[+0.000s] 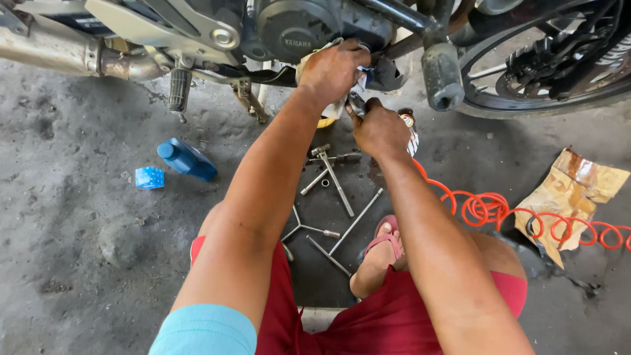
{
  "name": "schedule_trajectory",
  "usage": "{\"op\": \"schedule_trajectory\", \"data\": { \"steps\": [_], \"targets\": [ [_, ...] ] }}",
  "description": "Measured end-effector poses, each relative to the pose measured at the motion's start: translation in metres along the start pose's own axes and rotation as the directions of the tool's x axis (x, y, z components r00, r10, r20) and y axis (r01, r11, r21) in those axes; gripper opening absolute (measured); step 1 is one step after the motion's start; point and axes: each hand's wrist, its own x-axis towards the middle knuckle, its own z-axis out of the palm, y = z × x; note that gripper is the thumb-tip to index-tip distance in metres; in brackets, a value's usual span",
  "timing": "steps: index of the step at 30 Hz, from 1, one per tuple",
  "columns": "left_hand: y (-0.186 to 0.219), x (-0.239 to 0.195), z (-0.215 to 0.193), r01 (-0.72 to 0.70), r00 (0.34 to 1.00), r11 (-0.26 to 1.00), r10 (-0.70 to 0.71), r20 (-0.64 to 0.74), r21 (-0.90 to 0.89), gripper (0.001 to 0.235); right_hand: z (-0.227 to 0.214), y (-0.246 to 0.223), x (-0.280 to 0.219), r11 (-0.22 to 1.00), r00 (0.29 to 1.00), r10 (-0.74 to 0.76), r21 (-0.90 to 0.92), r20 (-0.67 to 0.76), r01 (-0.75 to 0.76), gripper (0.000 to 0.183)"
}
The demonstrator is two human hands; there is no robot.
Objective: The person removes a circular engine cover from a motorcycle, wipes it with a cloth, and uses a screwdriver to clean the inside. They then pour a red liquid from a bottle into a small container and use a spray tool to clean the engine cover.
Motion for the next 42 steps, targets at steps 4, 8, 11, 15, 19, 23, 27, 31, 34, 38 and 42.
{"op": "schedule_trajectory", "data": {
  "steps": [4, 8, 11, 15, 19, 23, 27, 31, 34, 38, 42],
  "targets": [
    [0.017, -0.009, -0.014, -0.007, 0.997, 1.0, 0.008, 0.074, -0.01, 0.017, -0.006, 0.001, -0.004, 0.998, 0.997, -0.067, 0.017, 0.034, 0.066, 0.059],
    [0.027, -0.023, -0.022, 0.051, 0.996, 0.993, -0.043, 0.075, -0.104, 0.049, -0.005, 0.008, -0.011, 0.999, 0.996, -0.038, -0.023, 0.081, 0.04, 0.059],
    [0.015, -0.016, -0.01, -0.012, 0.997, 0.999, 0.016, 0.073, -0.047, 0.055, -0.007, 0.013, -0.008, 0.999, 0.996, -0.05, -0.012, 0.067, 0.051, 0.059],
    [-0.011, -0.012, 0.016, -0.13, 0.991, 0.989, 0.128, 0.032, 0.066, 0.017, -0.002, 0.021, 0.0, 0.998, 0.999, -0.046, 0.054, 0.015, 0.045, 0.056],
    [0.002, -0.029, 0.005, -0.11, 0.992, 0.991, 0.104, 0.077, 0.079, 0.054, -0.005, 0.026, 0.003, 0.984, 0.993, -0.114, 0.142, 0.007, 0.112, 0.056],
    [-0.001, -0.024, 0.029, -0.074, 0.997, 0.958, 0.081, -0.016, 0.277, 0.055, -0.005, 0.024, 0.004, 0.982, 0.993, -0.116, 0.149, 0.005, 0.114, 0.055],
    [-0.01, -0.022, 0.049, -0.091, 0.99, 0.948, 0.12, -0.079, 0.304, 0.059, -0.01, 0.021, 0.002, 0.989, 0.996, -0.075, 0.13, 0.055, 0.068, 0.058],
    [0.014, -0.031, -0.012, -0.006, 0.983, 0.999, -0.002, 0.181, 0.046, 0.06, -0.021, 0.027, 0.002, 0.992, 0.994, -0.092, 0.089, 0.052, 0.087, 0.062],
    [0.009, -0.041, -0.03, 0.245, 0.923, 0.953, -0.173, 0.342, -0.178, 0.027, -0.046, 0.035, -0.011, 0.987, 0.991, -0.069, 0.151, 0.115, 0.052, 0.05],
    [0.011, -0.069, -0.08, -0.033, 0.985, 0.966, 0.075, 0.153, -0.258, 0.036, -0.057, 0.052, -0.008, 0.968, 0.989, -0.129, 0.226, 0.074, 0.109, 0.069],
    [0.019, -0.094, -0.097, -0.175, 0.969, 0.792, 0.243, 0.04, -0.585, 0.035, -0.065, 0.063, -0.036, 0.816, 0.975, -0.064, 0.573, 0.212, -0.071, 0.05]
  ]
}}
